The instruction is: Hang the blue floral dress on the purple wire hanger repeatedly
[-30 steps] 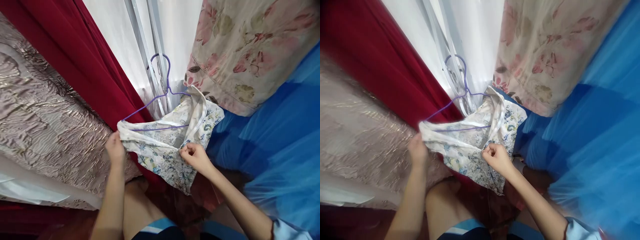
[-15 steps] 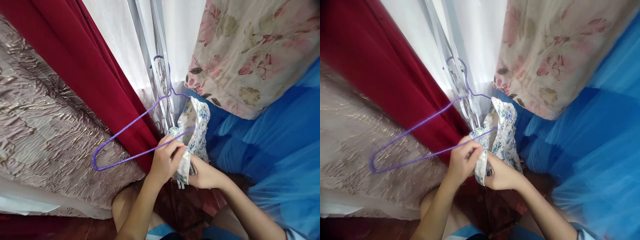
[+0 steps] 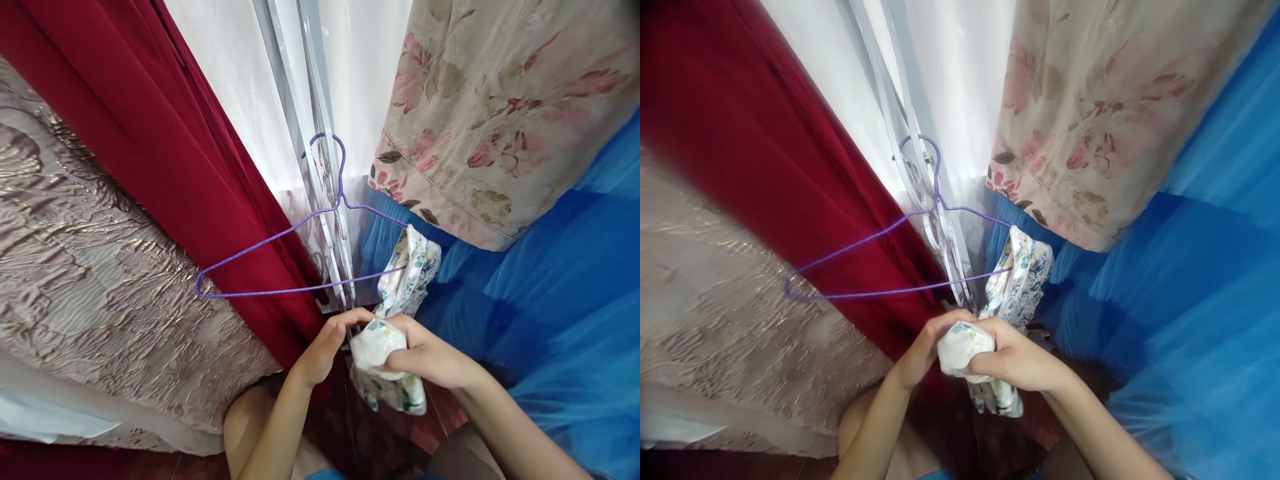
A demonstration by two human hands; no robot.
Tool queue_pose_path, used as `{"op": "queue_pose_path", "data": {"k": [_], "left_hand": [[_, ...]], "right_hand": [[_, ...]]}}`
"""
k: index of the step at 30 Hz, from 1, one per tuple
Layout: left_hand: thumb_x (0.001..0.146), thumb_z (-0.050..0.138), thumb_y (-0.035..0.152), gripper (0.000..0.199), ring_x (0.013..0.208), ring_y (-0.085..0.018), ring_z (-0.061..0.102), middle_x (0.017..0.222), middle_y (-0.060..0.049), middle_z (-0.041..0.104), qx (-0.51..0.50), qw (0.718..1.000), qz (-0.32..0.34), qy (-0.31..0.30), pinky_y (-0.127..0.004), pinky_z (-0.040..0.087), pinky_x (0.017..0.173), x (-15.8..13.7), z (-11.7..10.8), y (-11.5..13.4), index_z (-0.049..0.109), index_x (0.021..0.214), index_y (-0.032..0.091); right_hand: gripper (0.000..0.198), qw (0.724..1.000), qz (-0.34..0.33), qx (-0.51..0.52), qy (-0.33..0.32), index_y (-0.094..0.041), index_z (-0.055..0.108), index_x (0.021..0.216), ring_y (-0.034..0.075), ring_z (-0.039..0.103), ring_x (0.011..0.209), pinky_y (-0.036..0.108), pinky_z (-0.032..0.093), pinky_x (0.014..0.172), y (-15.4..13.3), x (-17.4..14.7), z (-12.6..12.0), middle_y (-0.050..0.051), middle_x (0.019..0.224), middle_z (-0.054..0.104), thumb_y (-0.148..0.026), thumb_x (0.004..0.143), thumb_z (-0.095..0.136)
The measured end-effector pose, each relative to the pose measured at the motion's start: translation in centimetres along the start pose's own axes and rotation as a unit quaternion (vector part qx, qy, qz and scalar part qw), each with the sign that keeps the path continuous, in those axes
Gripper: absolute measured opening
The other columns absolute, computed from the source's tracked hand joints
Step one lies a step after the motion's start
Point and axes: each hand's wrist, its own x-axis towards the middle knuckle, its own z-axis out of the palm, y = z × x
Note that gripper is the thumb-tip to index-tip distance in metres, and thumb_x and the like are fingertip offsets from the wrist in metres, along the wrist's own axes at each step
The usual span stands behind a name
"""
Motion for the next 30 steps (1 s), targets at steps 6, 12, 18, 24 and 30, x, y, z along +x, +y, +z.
{"op": "queue_pose_path", "data": {"k": [6, 12, 18, 24, 30], "left_hand": [[0.09, 0.064, 0.048, 0.049, 0.128, -0.032, 0.053, 0.138, -0.01, 0.06, 0.197, 0.98, 0.026, -0.006, -0.045, 0.035, 0.113, 0.3, 1.9, -2.9, 0.059, 0.135, 0.027], [0.08, 0.069, 0.02, 0.007, 0.098, -0.026, 0.063, 0.096, -0.007, 0.071, 0.289, 0.957, -0.004, 0.023, -0.039, 0.046, 0.096, 3.1, 0.9, -9.3, 0.07, 0.087, 0.021], [0.087, 0.065, 0.031, 0.016, 0.077, -0.021, 0.061, 0.078, -0.003, 0.067, 0.302, 0.948, -0.069, 0.074, -0.03, 0.046, 0.074, -1.2, -2.3, -9.6, 0.07, 0.083, 0.017], [0.085, 0.068, 0.041, 0.025, 0.068, -0.016, 0.056, 0.073, 0.0, 0.062, 0.24, 0.944, -0.124, 0.189, -0.025, 0.043, 0.062, -7.6, -7.8, -2.7, 0.066, 0.081, 0.016], [0.087, 0.048, 0.029, 0.022, 0.074, -0.019, 0.054, 0.077, -0.003, 0.06, 0.257, 0.898, -0.012, 0.358, -0.027, 0.044, 0.065, -7.9, -11.0, 4.5, 0.063, 0.074, 0.019]], "right_hand": [[0.006, 0.993, -0.049, -0.081, 0.075, -0.016, 0.069, 0.08, 0.012, 0.048, 0.064, 0.021, 0.038, 0.059, -1.6, -1.4, -1.8, -0.001, 0.072, 0.058, -0.014, 0.08, 0.064], [0.013, 0.979, -0.097, -0.168, 0.068, -0.017, 0.068, 0.076, 0.014, 0.05, 0.063, 0.024, 0.041, 0.061, -1.2, -2.0, -0.5, 0.0, 0.067, 0.058, -0.022, 0.087, 0.064], [0.012, 0.954, -0.13, -0.202, 0.181, -0.02, 0.073, 0.087, 0.02, 0.061, 0.071, 0.027, 0.046, 0.063, -1.1, -3.0, -4.5, 0.004, 0.079, 0.068, -0.031, 0.087, 0.071], [0.034, 0.894, -0.164, -0.212, 0.358, -0.025, 0.072, 0.11, 0.022, 0.065, 0.076, 0.03, 0.051, 0.065, -2.1, -1.1, -10.2, 0.005, 0.094, 0.072, -0.038, 0.079, 0.079], [0.047, 0.881, -0.156, -0.364, 0.258, -0.018, 0.066, 0.127, 0.024, 0.063, 0.088, 0.031, 0.052, 0.072, -1.9, 4.0, -11.1, 0.008, 0.106, 0.071, -0.046, 0.089, 0.064]]}}
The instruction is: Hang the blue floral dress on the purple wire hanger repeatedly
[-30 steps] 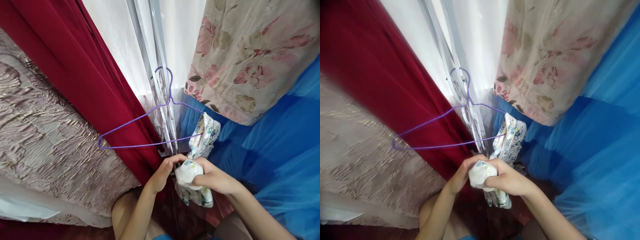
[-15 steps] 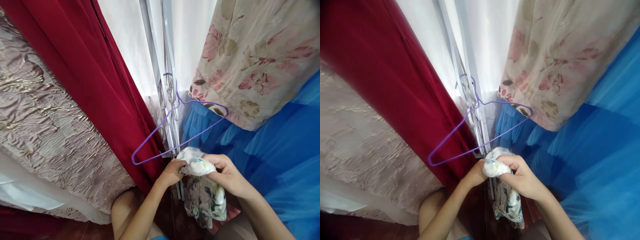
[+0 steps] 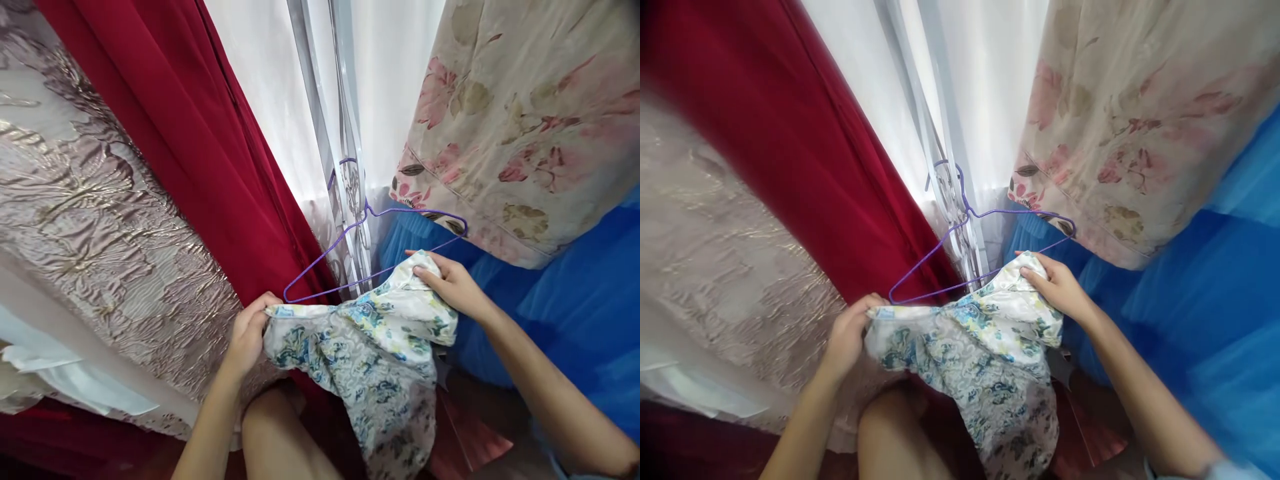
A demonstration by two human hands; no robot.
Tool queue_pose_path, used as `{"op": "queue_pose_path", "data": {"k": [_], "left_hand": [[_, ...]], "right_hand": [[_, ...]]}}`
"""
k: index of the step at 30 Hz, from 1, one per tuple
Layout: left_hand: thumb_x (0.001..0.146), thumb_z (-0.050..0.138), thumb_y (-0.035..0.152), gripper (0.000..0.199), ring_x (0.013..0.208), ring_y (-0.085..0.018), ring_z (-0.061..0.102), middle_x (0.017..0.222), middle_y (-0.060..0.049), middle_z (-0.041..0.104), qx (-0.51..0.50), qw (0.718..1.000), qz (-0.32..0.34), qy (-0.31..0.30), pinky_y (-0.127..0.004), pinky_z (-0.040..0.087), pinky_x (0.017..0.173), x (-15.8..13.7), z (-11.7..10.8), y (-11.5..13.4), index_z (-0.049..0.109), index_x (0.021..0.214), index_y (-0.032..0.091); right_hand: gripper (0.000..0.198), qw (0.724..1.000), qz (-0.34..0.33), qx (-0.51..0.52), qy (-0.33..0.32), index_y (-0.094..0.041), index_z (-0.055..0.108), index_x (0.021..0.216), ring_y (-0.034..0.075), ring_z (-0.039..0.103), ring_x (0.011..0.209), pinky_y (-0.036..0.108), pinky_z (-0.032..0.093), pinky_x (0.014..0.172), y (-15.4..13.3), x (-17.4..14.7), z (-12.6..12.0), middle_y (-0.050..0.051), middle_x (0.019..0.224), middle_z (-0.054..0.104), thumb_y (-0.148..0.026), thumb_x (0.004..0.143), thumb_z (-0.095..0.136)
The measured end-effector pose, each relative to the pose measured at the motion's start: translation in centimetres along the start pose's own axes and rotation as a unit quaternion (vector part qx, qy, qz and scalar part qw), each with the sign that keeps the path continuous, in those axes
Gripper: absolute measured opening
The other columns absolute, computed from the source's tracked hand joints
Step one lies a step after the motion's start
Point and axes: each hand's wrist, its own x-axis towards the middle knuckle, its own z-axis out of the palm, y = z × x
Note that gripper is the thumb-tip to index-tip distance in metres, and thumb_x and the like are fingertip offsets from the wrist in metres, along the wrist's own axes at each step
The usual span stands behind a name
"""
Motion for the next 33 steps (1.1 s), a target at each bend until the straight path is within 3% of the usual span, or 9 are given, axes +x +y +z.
{"op": "queue_pose_path", "data": {"k": [6, 10, 14, 21, 23, 25, 29, 31, 33], "left_hand": [[0.086, 0.051, 0.031, 0.016, 0.097, -0.023, 0.059, 0.1, -0.006, 0.066, 0.026, 0.998, 0.028, 0.054, -0.031, 0.048, 0.086, 4.7, 0.4, -0.8, 0.063, 0.084, 0.02], [0.088, 0.052, 0.028, 0.016, 0.106, -0.023, 0.059, 0.114, -0.007, 0.065, 0.015, 0.997, 0.071, 0.001, -0.029, 0.046, 0.09, 6.7, 1.3, 0.6, 0.062, 0.081, 0.019], [0.093, 0.047, 0.022, 0.019, 0.089, -0.018, 0.061, 0.096, -0.002, 0.067, 0.072, 0.99, 0.106, -0.051, -0.027, 0.046, 0.081, 6.9, 3.5, 4.9, 0.065, 0.091, 0.02], [0.093, 0.049, 0.014, 0.018, 0.085, -0.016, 0.065, 0.093, -0.002, 0.067, 0.149, 0.959, 0.23, 0.072, -0.025, 0.048, 0.078, 6.8, 6.8, 7.0, 0.062, 0.102, 0.02], [0.09, 0.05, 0.01, 0.02, 0.078, -0.014, 0.065, 0.09, -0.001, 0.068, 0.173, 0.944, 0.265, 0.095, -0.023, 0.049, 0.076, 6.8, 6.8, 6.4, 0.065, 0.101, 0.019], [0.088, 0.051, 0.007, 0.023, 0.071, -0.012, 0.064, 0.085, 0.0, 0.069, 0.194, 0.931, 0.292, 0.103, -0.021, 0.049, 0.072, 6.9, 6.7, 5.9, 0.069, 0.097, 0.018], [0.088, 0.051, 0.005, 0.025, 0.071, -0.012, 0.065, 0.087, -0.002, 0.072, 0.198, 0.917, 0.328, 0.111, -0.02, 0.05, 0.07, 7.3, 6.6, 5.5, 0.072, 0.095, 0.015], [0.088, 0.051, 0.006, 0.025, 0.074, -0.013, 0.066, 0.089, -0.002, 0.073, 0.199, 0.914, 0.335, 0.112, -0.02, 0.051, 0.07, 7.4, 6.6, 5.4, 0.073, 0.095, 0.014], [0.088, 0.051, 0.007, 0.024, 0.076, -0.013, 0.067, 0.09, -0.003, 0.073, 0.196, 0.917, 0.329, 0.113, -0.02, 0.051, 0.072, 7.5, 6.7, 5.2, 0.073, 0.095, 0.014]], "right_hand": [[0.033, 1.0, -0.004, -0.01, 0.001, -0.016, 0.064, 0.082, 0.017, 0.054, 0.067, 0.026, 0.043, 0.059, 0.5, 0.0, 0.9, 0.001, 0.073, 0.062, -0.047, 0.093, 0.058], [0.031, 1.0, 0.01, -0.004, -0.021, -0.015, 0.068, 0.085, 0.018, 0.055, 0.067, 0.025, 0.043, 0.058, -0.1, -0.7, 1.0, 0.001, 0.073, 0.064, -0.044, 0.092, 0.059], [0.029, 1.0, 0.022, -0.005, -0.004, -0.015, 0.069, 0.083, 0.018, 0.056, 0.067, 0.025, 0.043, 0.059, -1.0, -1.2, 2.4, 0.001, 0.071, 0.065, -0.04, 0.092, 0.058], [0.024, 0.999, -0.006, -0.023, -0.036, -0.017, 0.071, 0.081, 0.018, 0.062, 0.068, 0.025, 0.046, 0.061, -2.5, -3.0, 2.0, 0.001, 0.073, 0.069, -0.031, 0.093, 0.056], [0.021, 0.998, -0.048, -0.027, 0.017, -0.018, 0.075, 0.089, 0.021, 0.068, 0.079, 0.028, 0.051, 0.071, -2.5, -3.7, 0.8, 0.003, 0.086, 0.075, -0.025, 0.093, 0.056], [0.02, 0.982, -0.085, -0.036, 0.163, -0.019, 0.077, 0.094, 0.022, 0.07, 0.086, 0.03, 0.052, 0.077, -2.1, -4.1, -0.4, 0.005, 0.094, 0.077, -0.022, 0.091, 0.058], [0.013, 0.876, -0.139, -0.095, 0.452, -0.016, 0.075, 0.081, 0.02, 0.066, 0.078, 0.031, 0.051, 0.072, -1.6, -4.0, -3.0, 0.008, 0.085, 0.072, -0.024, 0.087, 0.067], [0.015, 0.852, -0.181, -0.116, 0.476, -0.014, 0.073, 0.076, 0.021, 0.065, 0.085, 0.032, 0.049, 0.077, -1.6, -3.3, -4.5, 0.011, 0.09, 0.071, -0.024, 0.087, 0.068], [0.018, 0.878, -0.168, -0.102, 0.436, -0.013, 0.073, 0.076, 0.018, 0.064, 0.08, 0.029, 0.048, 0.073, -1.8, -2.4, -6.2, 0.01, 0.086, 0.071, -0.025, 0.088, 0.067]]}}
